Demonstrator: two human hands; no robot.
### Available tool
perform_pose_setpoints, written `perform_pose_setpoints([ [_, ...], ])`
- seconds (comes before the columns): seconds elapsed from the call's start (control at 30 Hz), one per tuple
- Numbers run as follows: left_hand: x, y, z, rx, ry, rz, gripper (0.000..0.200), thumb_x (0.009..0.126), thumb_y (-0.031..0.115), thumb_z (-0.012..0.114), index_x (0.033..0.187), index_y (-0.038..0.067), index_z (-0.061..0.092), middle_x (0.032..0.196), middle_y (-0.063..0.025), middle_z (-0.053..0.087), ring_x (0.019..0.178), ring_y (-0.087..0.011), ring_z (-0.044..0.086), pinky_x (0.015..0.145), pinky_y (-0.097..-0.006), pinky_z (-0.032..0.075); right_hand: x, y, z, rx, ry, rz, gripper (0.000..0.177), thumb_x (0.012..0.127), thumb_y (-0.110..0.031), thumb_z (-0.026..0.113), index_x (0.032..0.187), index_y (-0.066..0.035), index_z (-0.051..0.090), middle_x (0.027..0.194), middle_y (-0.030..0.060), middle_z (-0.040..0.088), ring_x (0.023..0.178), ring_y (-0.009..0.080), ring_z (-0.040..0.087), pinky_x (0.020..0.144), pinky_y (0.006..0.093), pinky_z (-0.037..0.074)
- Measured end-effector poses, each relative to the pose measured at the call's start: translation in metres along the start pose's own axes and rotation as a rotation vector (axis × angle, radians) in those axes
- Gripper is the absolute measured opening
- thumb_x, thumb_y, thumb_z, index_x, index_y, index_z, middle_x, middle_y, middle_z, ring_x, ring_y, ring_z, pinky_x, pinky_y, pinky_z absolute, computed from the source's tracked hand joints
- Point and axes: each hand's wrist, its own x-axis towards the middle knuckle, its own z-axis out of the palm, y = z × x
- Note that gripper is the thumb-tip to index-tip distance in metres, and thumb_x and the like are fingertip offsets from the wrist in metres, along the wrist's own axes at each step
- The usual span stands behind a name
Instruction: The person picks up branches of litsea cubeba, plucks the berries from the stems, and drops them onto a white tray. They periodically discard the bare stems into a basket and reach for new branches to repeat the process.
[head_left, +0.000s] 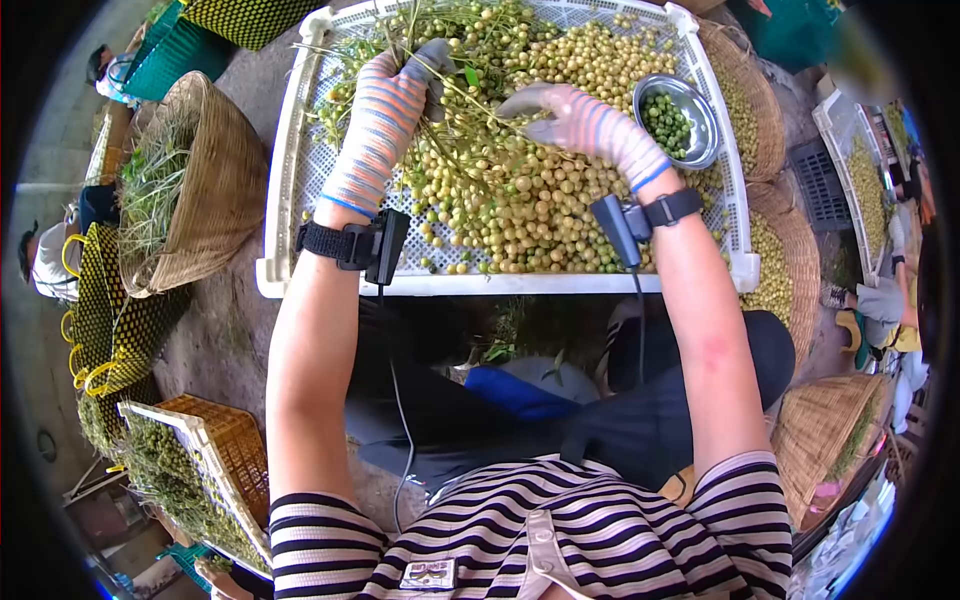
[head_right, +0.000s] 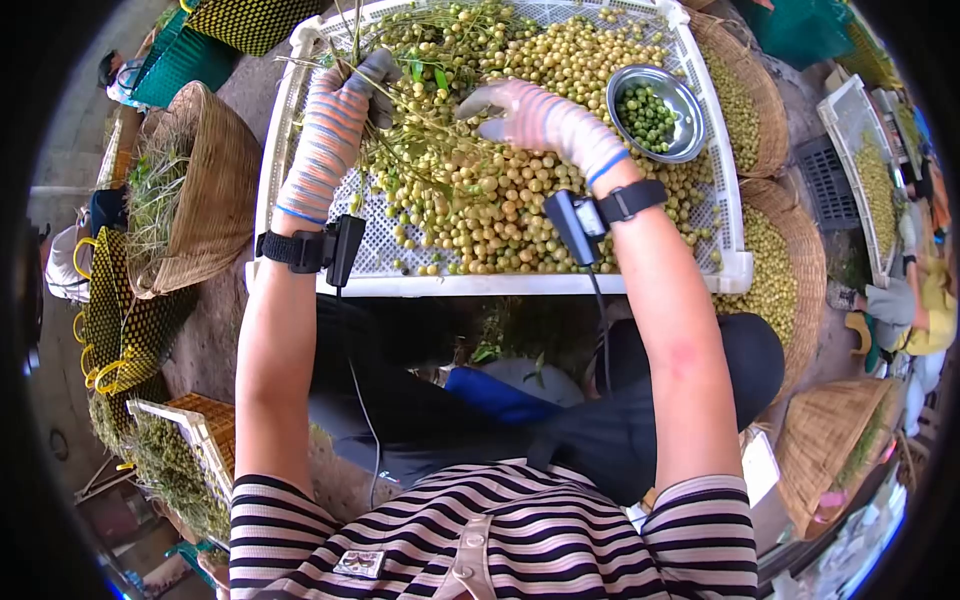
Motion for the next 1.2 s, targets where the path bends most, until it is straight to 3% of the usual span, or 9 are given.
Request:
perform_pose_setpoints([
  [0.17, -0.004, 0.003, 0.0, 0.139, 0.008, 0.013, 0.021, 0.085, 0.024, 0.057, 0.085, 0.003, 0.061, 0.058, -0.002, 0.055, 0.044, -0.0111, 0.049, 0.039, -0.0252, 0.041, -0.002, -0.041, 0.013, 0.185, 0.03, 0.217, 0.048, 0.073, -0.022, 0.07, 0.113, -0.002, 0.053, 0.109, 0.0113, 0.059, 0.102, 0.0173, 0.054, 0.09, 0.0313, 0.042],
  [0.43, 0.007, -0.018, -0.01, 0.062, 0.016, 0.047, 0.025, 0.089, 0.025, 0.049, 0.091, 0.002, 0.06, 0.063, -0.004, 0.056, 0.047, -0.0127, 0.05, 0.039, -0.0266, 0.045, 0.012, -0.028, 0.038, -0.084, -0.154, 0.486, 0.027, 0.083, -0.023, 0.052, 0.104, -0.007, 0.059, 0.093, 0.0173, 0.061, 0.088, 0.0314, 0.058, 0.075, 0.0372, 0.047],
  [0.6, 0.022, -0.025, -0.02, -0.361, 0.219, -0.213, 0.037, 0.091, 0.036, 0.041, 0.098, 0.002, 0.056, 0.064, -0.005, 0.053, 0.046, -0.0151, 0.046, 0.04, -0.0269, 0.042, 0.006, -0.014, 0.029, -0.284, 0.032, -0.001, 0.03, 0.081, -0.026, 0.053, 0.107, -0.01, 0.058, 0.083, 0.0163, 0.061, 0.072, 0.0331, 0.059, 0.066, 0.0371, 0.049],
  [0.67, 0.029, -0.03, -0.029, -0.343, 0.206, -0.147, 0.036, 0.091, 0.034, 0.041, 0.098, 0.002, 0.055, 0.064, -0.0049, 0.053, 0.046, -0.0152, 0.046, 0.041, -0.0281, 0.043, 0.003, -0.037, 0.009, 0.451, -0.106, 0.612, 0.031, 0.081, -0.024, 0.053, 0.108, -0.01, 0.057, 0.079, 0.0143, 0.06, 0.061, 0.0316, 0.056, 0.063, 0.0383, 0.048],
  [0.7, 0.031, -0.035, -0.034, -0.324, 0.19, -0.091, 0.035, 0.091, 0.032, 0.04, 0.098, 0.001, 0.055, 0.065, -0.0048, 0.053, 0.047, -0.0153, 0.047, 0.042, -0.0292, 0.044, 0.004, -0.028, 0.013, 0.35, -0.105, 0.545, 0.033, 0.079, -0.02, 0.052, 0.11, -0.011, 0.058, 0.077, 0.0123, 0.06, 0.058, 0.0302, 0.055, 0.063, 0.0399, 0.048],
  [0.8, 0.01, -0.007, -0.022, -0.042, 0.279, 0.08, 0.034, 0.092, 0.026, 0.032, 0.097, -0.001, 0.053, 0.068, -0.0063, 0.053, 0.051, -0.0156, 0.05, 0.045, -0.03, 0.044, 0.013, -0.015, 0.007, -0.298, -0.339, 0.736, 0.034, 0.079, -0.019, 0.049, 0.111, -0.011, 0.057, 0.079, 0.0128, 0.062, 0.062, 0.0319, 0.058, 0.065, 0.0389, 0.049],
  [0.93, 0.013, -0.013, -0.038, -0.173, 0.31, 0.099, 0.036, 0.091, 0.029, 0.032, 0.094, 0.0, 0.052, 0.065, -0.0094, 0.055, 0.051, -0.0174, 0.05, 0.048, -0.0297, 0.044, -0.017, -0.005, 0.008, -0.37, 0.206, 0.228, 0.035, 0.077, -0.015, 0.055, 0.111, -0.013, 0.057, 0.108, 0.0193, 0.057, 0.102, 0.0327, 0.055, 0.087, 0.0363, 0.045],
  [1.0, 0.009, -0.01, -0.039, -0.17, 0.298, 0.115, 0.038, 0.091, 0.031, 0.031, 0.093, 0.0, 0.052, 0.064, -0.0105, 0.055, 0.051, -0.0179, 0.05, 0.049, -0.0295, 0.045, -0.012, -0.025, -0.013, 0.113, -0.079, 0.222, 0.051, 0.073, -0.026, 0.065, 0.118, -0.007, 0.051, 0.118, 0.0173, 0.053, 0.107, 0.0293, 0.052, 0.093, 0.0343, 0.041],
  [1.2, 0.007, 0.002, -0.024, -0.32, 0.241, 0.017, 0.019, 0.08, 0.015, 0.064, 0.087, 0.003, 0.05, 0.061, -0.0077, 0.055, 0.043, -0.0189, 0.05, 0.037, -0.0325, 0.043, 0.028, -0.047, 0.047, -0.048, -0.089, 0.301, 0.056, 0.073, -0.037, 0.068, 0.113, 0.0, 0.053, 0.105, 0.0179, 0.06, 0.096, 0.0265, 0.058, 0.087, 0.0324, 0.044],
])
